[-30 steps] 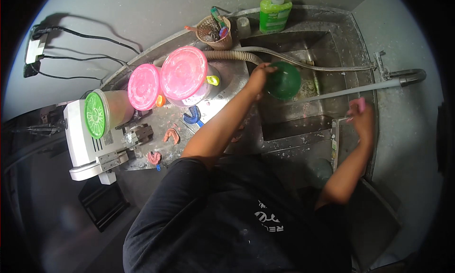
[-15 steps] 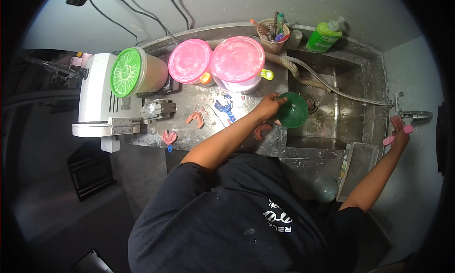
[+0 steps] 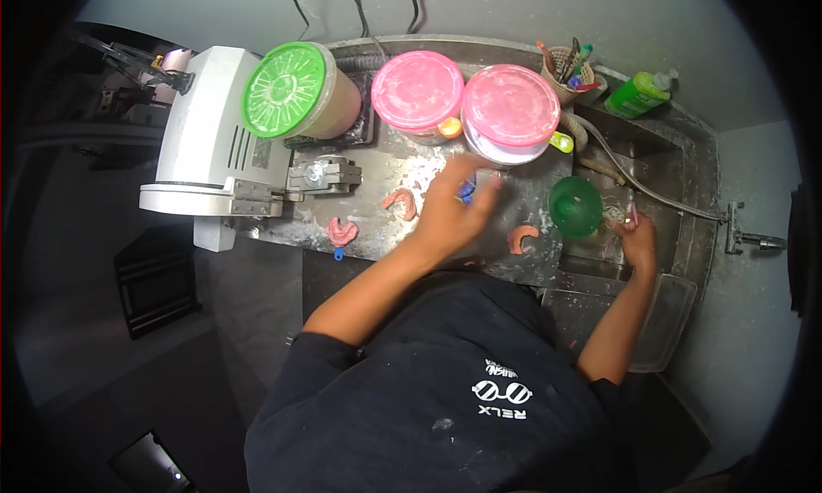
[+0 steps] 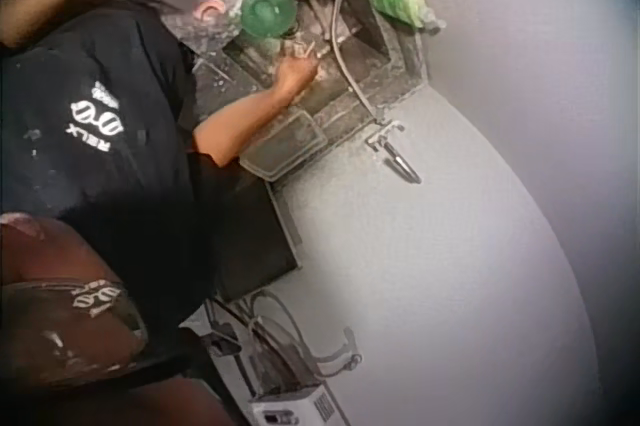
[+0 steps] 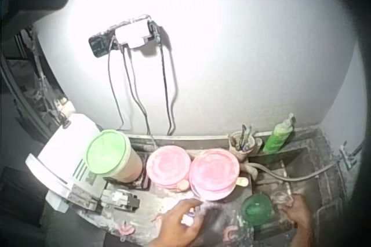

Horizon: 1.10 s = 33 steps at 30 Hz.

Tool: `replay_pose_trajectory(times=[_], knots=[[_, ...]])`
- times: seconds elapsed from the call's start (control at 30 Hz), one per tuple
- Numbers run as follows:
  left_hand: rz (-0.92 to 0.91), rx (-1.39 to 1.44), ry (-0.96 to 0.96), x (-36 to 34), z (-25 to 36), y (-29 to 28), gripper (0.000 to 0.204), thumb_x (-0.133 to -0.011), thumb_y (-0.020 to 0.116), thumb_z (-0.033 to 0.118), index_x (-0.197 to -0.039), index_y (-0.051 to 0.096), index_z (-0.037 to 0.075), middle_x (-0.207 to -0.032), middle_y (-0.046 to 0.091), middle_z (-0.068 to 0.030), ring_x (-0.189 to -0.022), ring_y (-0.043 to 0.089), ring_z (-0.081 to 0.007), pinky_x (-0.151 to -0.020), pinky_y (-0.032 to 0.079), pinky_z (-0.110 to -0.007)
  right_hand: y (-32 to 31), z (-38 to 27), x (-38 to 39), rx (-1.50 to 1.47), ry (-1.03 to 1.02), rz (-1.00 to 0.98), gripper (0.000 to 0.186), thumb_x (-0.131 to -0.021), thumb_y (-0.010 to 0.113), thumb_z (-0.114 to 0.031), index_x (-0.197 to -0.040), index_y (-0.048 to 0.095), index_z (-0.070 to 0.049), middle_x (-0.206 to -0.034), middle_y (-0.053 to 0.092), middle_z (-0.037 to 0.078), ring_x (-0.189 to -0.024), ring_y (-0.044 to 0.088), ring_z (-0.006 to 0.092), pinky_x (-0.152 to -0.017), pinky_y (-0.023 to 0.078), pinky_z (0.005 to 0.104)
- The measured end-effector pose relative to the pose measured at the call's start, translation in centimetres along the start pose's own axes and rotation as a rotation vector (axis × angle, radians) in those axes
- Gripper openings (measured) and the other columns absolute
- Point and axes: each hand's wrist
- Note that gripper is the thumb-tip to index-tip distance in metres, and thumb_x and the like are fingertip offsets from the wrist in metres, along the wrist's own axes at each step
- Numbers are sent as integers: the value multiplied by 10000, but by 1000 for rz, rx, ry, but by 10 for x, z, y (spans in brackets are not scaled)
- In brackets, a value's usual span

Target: The person rinses a mixing bowl in a sink, then scoops pink powder from a container into the bowl, mixes it with water, and applies the resulting paste onto several dental trays one at a time.

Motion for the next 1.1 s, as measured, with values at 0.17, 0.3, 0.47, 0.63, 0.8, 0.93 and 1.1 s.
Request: replay_pose_trajectory(times=[0.17, 0.3, 0.47, 0.63, 0.8, 0.93, 1.1], knots=[[412, -1070, 118, -28, -41, -162, 364, -864, 667, 247, -1188, 630, 86, -1306, 502, -175, -1249, 416, -402, -1003, 322, -541, 27, -27, -4, 279, -59, 155, 270, -886, 709, -273, -952, 679, -13, -678, 628, 18, -624, 526, 70, -614, 390, 249], [185, -1006, 14, -32, -71, -210, 270, -878, 628, 158, -1135, 616, 77, -1095, 578, -138, -1093, 519, -352, -920, 376, -480, 26, -51, 0, 275, -88, 133, 248, -884, 711, -251, -936, 675, -11, -672, 621, 9, -629, 528, 69, -636, 391, 241], [335, -902, 197, -37, -77, -208, 158, -842, 598, 25, -998, 587, 45, -934, 574, -110, -930, 547, -321, -846, 379, -433, 38, -58, 13, 206, -99, 102, 219, -893, 700, -222, -930, 667, -9, -706, 632, 16, -641, 526, 64, -634, 397, 242], [313, -789, 409, -50, -61, -189, 208, -776, 581, -8, -978, 572, 40, -935, 552, -132, -917, 538, -307, -835, 377, -438, 23, -51, 28, 193, -18, 70, 223, -911, 662, -188, -1024, 637, 3, -810, 653, 33, -649, 533, 74, -646, 423, 229], [4, -811, 493, -55, -64, -110, 89, -819, 521, 105, -888, 557, 63, -905, 544, -115, -911, 550, -281, -896, 401, -450, -15, -7, 31, -539, -218, -85, 427, -898, 573, -20, -1314, 478, 5, -1225, 578, 125, -924, 605, 150, -783, 496, 264], [-186, -805, 463, -58, -76, -80, 124, -829, 521, 133, -914, 569, 57, -952, 556, -116, -979, 553, -276, -927, 395, -461, -30, 37, 23, -473, 3, 222, 347, -926, 566, -17, -1267, 510, 12, -1163, 610, 136, -1017, 612, 186, -914, 512, 328], [113, -415, 413, -46, -84, -84, 208, -794, 708, 171, -920, 604, 43, -961, 580, -125, -1009, 558, -297, -923, 371, -465, -21, 23, 31, -221, 29, 109, 278, -936, 618, -101, -1182, 555, 11, -903, 672, 102, -702, 638, 153, -636, 550, 285]])
Point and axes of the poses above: each hand's wrist, its own x-axis away from the middle knuckle, its own y-axis out of the palm, z = x × y
